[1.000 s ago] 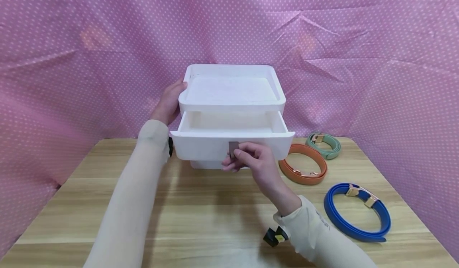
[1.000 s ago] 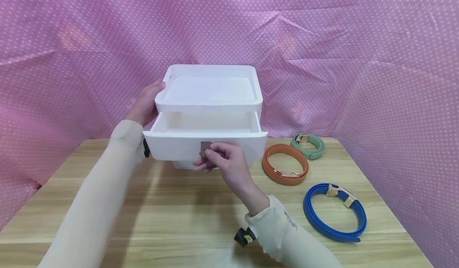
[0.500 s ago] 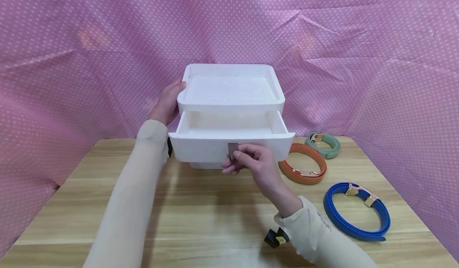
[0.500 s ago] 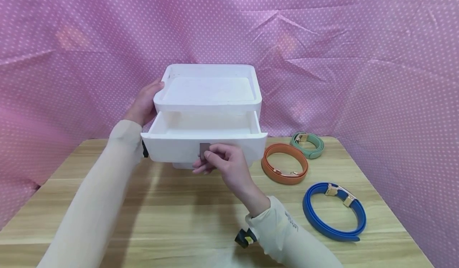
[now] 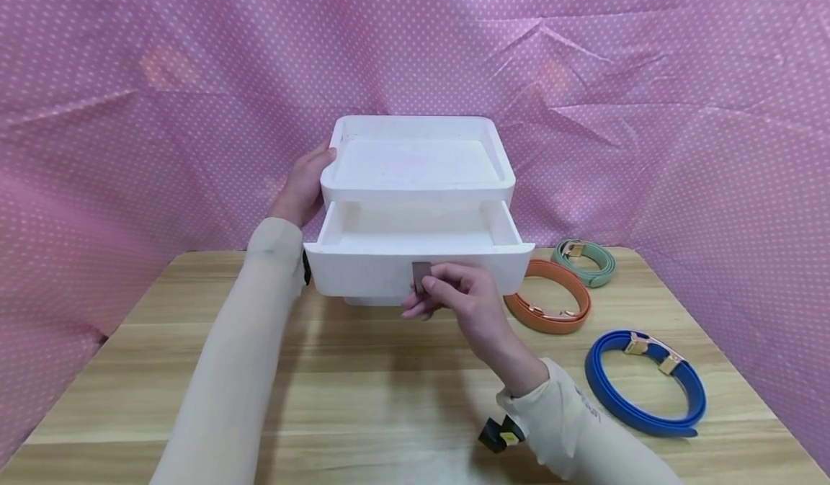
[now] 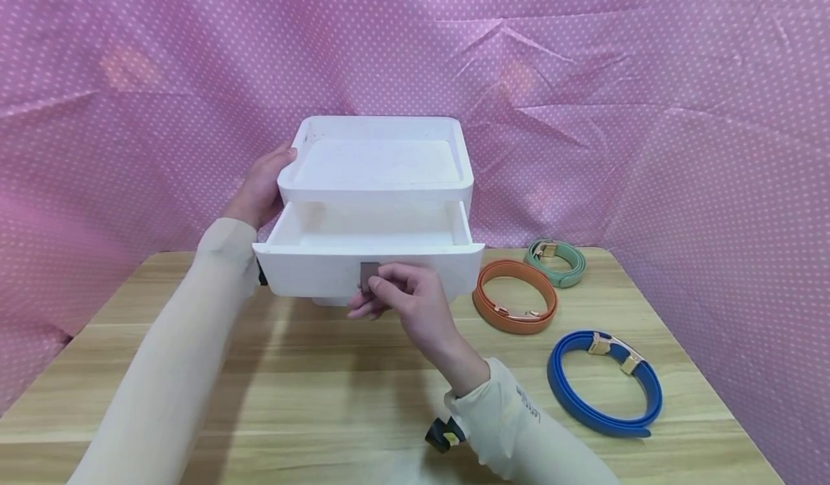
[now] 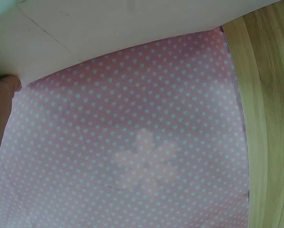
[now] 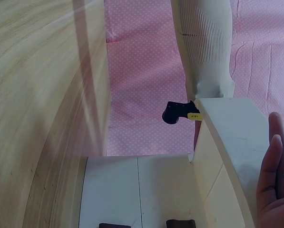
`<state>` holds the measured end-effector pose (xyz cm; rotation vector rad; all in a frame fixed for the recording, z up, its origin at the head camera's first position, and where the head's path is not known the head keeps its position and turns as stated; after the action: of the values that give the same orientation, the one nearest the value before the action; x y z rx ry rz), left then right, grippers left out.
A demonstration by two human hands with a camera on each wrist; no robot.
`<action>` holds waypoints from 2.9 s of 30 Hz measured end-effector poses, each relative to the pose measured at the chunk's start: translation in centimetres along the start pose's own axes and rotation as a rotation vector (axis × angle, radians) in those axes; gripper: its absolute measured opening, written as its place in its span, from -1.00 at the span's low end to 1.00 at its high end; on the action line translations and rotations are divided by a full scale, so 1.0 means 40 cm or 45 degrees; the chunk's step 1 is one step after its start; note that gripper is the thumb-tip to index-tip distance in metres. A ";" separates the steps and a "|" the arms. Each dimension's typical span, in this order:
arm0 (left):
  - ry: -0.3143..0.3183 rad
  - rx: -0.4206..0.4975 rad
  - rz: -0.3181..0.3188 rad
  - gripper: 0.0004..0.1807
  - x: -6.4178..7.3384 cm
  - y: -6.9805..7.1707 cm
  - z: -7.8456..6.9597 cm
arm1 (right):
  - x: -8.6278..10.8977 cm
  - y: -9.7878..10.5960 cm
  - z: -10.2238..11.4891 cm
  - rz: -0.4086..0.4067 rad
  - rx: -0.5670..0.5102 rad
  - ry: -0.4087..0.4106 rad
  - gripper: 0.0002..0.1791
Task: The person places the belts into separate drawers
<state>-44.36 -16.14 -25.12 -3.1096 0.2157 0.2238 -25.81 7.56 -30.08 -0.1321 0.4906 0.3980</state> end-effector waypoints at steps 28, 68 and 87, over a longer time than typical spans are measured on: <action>-0.018 -0.027 0.007 -0.41 0.003 -0.003 0.001 | 0.015 -0.003 0.008 0.000 0.006 0.010 -0.74; -0.030 -0.003 0.008 -0.43 0.005 0.009 0.004 | 0.040 -0.021 0.002 0.030 0.023 0.021 -0.74; -0.022 0.012 0.011 -0.42 -0.002 0.000 0.007 | 0.054 -0.018 0.000 0.048 0.006 0.051 -0.75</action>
<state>-44.51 -16.14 -25.40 -3.0965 0.2287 0.2487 -23.78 7.64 -31.09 -0.1267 0.5343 0.4317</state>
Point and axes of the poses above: each hand's wrist, its own x-axis away from the middle knuckle, its own y-axis out of the back of the hand, z = x × y, the point moved 5 cm from there along -x, towards the middle knuckle, and after that the axes turned 3 degrees about y, right-handed, at the moved point
